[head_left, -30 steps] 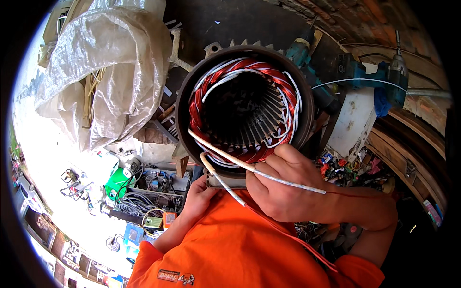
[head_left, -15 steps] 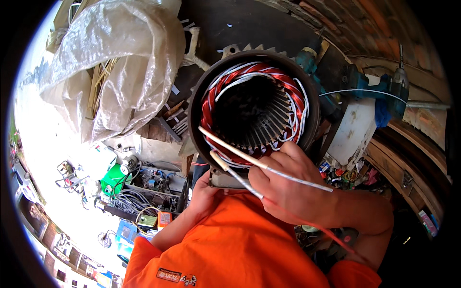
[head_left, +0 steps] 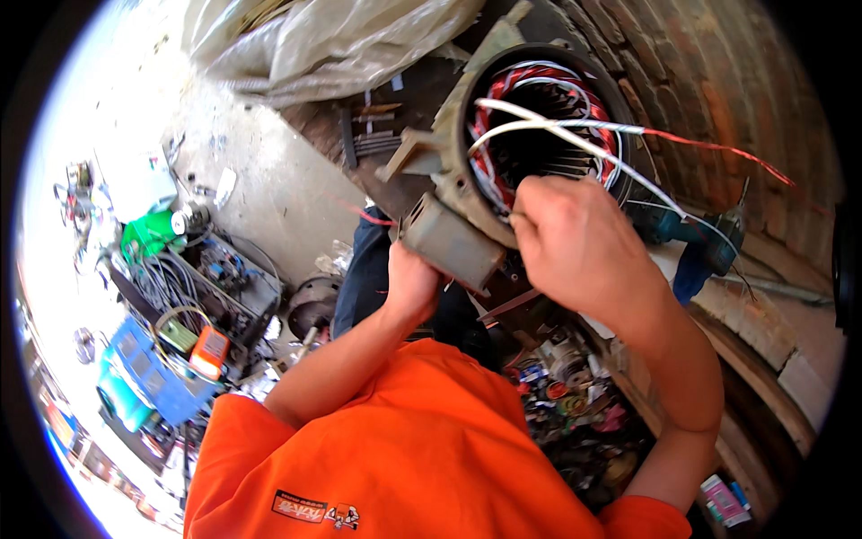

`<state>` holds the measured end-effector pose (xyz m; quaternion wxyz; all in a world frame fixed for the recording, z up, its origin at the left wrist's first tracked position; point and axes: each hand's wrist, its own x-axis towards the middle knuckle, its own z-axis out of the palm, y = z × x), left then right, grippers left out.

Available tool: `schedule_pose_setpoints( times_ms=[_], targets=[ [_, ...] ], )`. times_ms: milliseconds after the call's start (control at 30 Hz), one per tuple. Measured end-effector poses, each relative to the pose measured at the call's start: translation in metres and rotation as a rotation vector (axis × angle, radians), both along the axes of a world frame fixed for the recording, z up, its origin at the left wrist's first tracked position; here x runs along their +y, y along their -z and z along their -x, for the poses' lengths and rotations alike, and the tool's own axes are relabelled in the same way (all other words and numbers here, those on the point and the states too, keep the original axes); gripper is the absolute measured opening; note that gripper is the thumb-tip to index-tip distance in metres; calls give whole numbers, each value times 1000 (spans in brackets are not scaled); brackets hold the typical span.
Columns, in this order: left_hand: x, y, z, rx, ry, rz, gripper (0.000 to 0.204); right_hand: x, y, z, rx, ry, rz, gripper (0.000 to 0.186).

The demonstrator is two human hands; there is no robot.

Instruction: The person works on a motor stator, stripping and twisting red and white wires by hand. They then use a hammer to tap a metal component into place on the stator assembly. The person continues to adjust the wires and the metal part, occasionally using the hammer to secure the assembly.

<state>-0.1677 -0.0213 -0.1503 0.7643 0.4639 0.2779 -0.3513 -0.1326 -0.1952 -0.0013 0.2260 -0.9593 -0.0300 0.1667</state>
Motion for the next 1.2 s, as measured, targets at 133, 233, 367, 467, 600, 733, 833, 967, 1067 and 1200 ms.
schedule_pose_setpoints(
  times_ms=[133, 233, 367, 467, 600, 733, 833, 967, 1067, 1200],
  targets=[
    [-11, 13, -1, -158, -73, -12, 13, 3, 1, 1, -60, 75, -32, 11],
    [-11, 19, -5, -149, -109, 16, 11, 8, -1, -2, 22, 109, 44, 11],
    [-13, 29, 4, -178, -156, -18, 14, 11, -25, -3, 82, 59, 146, 11],
    [-10, 20, 8, -149, -140, -14, 17, 5, -31, -1, 99, 83, 185, 10],
    [-10, 21, 18, -215, -154, 30, 22, -4, -15, 6, 179, 192, 101, 14],
    [-26, 43, 25, -401, -195, -125, 23, 10, -16, 13, 174, 274, -66, 18],
    [-22, 40, 23, -402, -193, -167, 23, 8, -13, 18, 125, 306, -68, 16],
    [-14, 36, 18, -415, -126, -233, 25, 9, -5, 15, 58, 305, -53, 15],
    [-11, 34, 19, -416, -58, -293, 27, 3, 1, 11, 40, 313, -52, 16],
    [-12, 36, 18, -411, -10, -272, 28, -1, 3, 13, -23, 314, 9, 16]
  ],
)
